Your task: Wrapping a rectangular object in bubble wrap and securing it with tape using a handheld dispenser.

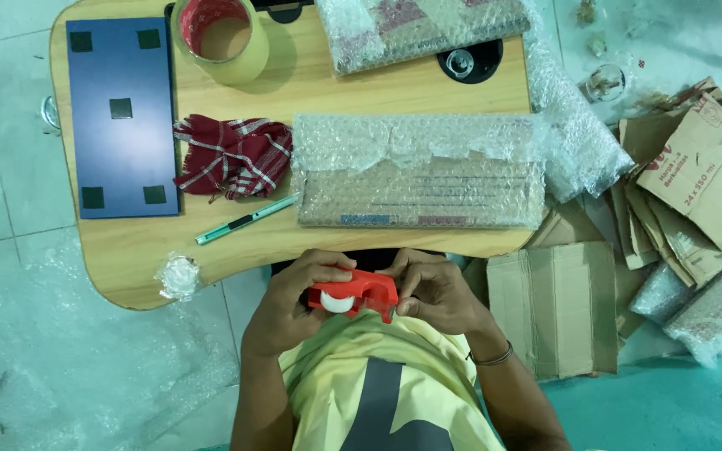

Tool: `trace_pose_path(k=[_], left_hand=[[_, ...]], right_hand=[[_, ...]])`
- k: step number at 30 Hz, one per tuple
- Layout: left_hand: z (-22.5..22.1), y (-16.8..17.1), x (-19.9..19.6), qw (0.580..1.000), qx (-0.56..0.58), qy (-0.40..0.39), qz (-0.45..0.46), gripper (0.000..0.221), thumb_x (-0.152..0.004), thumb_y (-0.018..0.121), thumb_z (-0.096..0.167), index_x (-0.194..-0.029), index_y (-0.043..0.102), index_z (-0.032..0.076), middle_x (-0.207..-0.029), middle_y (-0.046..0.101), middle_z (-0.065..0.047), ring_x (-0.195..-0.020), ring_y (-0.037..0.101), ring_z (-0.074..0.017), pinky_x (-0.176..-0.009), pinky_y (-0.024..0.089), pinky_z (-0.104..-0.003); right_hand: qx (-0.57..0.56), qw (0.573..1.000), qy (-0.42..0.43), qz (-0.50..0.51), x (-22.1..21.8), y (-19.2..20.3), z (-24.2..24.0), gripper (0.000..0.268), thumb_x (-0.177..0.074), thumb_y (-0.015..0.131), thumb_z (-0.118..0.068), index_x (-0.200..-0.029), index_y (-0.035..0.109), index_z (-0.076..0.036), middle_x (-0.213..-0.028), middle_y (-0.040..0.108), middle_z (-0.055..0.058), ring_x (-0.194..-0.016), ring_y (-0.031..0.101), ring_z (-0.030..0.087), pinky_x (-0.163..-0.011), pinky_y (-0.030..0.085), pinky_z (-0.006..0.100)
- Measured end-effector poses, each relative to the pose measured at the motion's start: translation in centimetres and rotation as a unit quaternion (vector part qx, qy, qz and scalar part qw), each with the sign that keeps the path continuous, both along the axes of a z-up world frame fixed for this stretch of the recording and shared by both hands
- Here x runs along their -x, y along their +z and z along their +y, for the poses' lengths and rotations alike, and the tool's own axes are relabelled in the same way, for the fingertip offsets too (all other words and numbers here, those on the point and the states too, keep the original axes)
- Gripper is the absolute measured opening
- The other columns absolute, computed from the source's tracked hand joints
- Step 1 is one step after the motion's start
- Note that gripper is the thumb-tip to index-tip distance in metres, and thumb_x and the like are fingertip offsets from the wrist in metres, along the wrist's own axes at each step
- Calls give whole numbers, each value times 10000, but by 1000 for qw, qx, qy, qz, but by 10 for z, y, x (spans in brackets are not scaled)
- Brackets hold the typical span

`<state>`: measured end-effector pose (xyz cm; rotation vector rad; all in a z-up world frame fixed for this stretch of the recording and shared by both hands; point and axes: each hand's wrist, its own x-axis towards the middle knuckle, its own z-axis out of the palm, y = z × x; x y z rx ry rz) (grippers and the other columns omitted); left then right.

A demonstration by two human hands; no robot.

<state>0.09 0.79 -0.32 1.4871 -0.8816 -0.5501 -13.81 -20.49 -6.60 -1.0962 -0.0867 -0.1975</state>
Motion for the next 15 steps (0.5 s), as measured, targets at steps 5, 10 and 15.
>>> trace_pose_path(k=[5,10,15], left_hand=[[3,0,-3,999,25,25,25,347,-779,807,-72,-1108,720,-4,-1135,731,-190,-1050,726,-377,-907,565,-504],[25,7,-16,989,25,129,-65,432,-709,921,63,-1075,706,-11,-1103,733,-195,-1076,695,-420,-952,545,-517],[79,9,-41,913,-74,342,-207,595,-746,970,220,-1112,628,-100,-1107,600,-231,-1071,604,-409,-965,524,-494]], right_hand=[[-36,999,11,8,-4,29,-6,265,-918,776,-199,-795,694,21,-1124,676,311,-946,710,397,-770,586,527],[-50,998,-23,-15,-3,20,-11,326,-901,780,-264,-796,682,29,-1166,667,351,-1010,718,441,-815,604,592],[37,997,-65,-5,-8,49,-14,173,-871,780,-92,-804,731,60,-718,679,205,-592,614,258,-571,517,397]])
